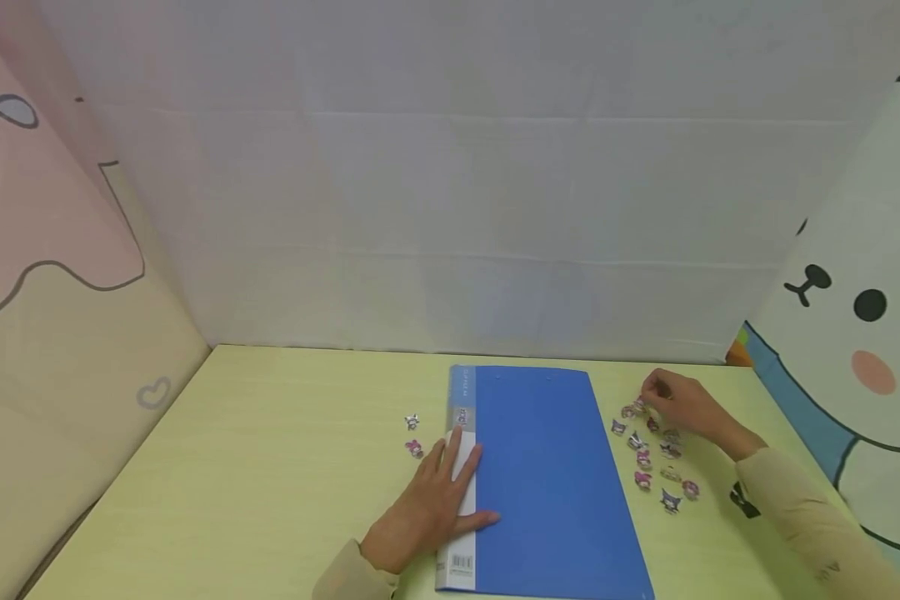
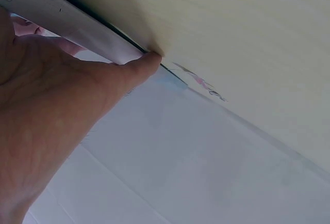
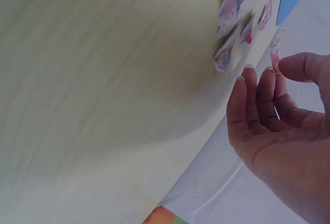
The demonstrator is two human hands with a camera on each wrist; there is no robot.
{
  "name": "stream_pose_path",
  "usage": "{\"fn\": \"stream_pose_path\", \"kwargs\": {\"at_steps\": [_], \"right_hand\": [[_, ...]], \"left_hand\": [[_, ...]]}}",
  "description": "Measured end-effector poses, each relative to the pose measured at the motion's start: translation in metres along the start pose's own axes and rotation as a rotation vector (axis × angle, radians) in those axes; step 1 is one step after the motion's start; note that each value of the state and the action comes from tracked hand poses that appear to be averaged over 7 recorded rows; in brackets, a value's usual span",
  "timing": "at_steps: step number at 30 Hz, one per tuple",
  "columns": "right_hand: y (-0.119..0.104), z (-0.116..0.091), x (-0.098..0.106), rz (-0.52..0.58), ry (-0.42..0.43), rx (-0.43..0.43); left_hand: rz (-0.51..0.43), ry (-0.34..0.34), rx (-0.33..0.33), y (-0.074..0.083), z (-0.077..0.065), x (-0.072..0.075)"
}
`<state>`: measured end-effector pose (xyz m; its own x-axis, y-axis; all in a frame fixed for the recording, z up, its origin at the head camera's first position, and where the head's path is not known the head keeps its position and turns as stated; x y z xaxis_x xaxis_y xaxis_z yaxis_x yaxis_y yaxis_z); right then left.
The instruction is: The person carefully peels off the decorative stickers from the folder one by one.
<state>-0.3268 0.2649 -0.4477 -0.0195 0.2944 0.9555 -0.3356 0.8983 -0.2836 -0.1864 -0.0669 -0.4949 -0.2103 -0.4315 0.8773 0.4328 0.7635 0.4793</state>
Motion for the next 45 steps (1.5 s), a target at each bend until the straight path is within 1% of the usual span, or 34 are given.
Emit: {"fn": "stream_pose_path", "kwargs": {"at_steps": [6,11,16,24,30,33,40,45], "right_hand": [[0.011,-0.003,0.001,-0.035,0.011,-0.028],[0.016,-0.006,0.003,-0.039,0.005,-0.040],[0.018,-0.006,0.001,-0.035,-0.012,-0.019],[0.016,-0.004,0.002,-0.060,0.008,0.017],[0.003,-0.003,0.004,-0.016,0.002,0.029],[-0.007,0.000,0.002,0.008,-0.004,0.055],[-0.032,0.009,-0.003,-0.021,0.041,0.147],[-0.049,0.017,-0.009,-0.008,0.032,0.165]], "left_hand": [[-0.005,0.004,0.000,-0.002,-0.001,0.000],[-0.005,0.006,0.001,-0.002,-0.002,0.002],[-0.016,0.013,0.000,-0.002,-0.003,0.004],[-0.012,0.013,-0.002,-0.002,-0.003,0.005],[0.001,0.003,0.000,-0.001,-0.002,0.004],[-0.004,-0.003,0.005,-0.001,-0.002,0.003],[0.046,-0.006,-0.002,0.000,0.000,0.001],[0.059,-0.006,0.000,0.000,0.000,0.000]]}}
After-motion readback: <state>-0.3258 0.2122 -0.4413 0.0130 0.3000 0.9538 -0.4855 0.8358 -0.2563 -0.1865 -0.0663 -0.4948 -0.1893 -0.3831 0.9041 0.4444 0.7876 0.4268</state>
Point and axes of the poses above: each hand's wrist, its own z-axis towards the middle knuckle, its own x-axis out of the back of the hand, y = z × x, the point moved 9 cm from there along z, towards the middle knuckle, and after that the axes turned 12 degrees about -z, right-handed, at the moved point
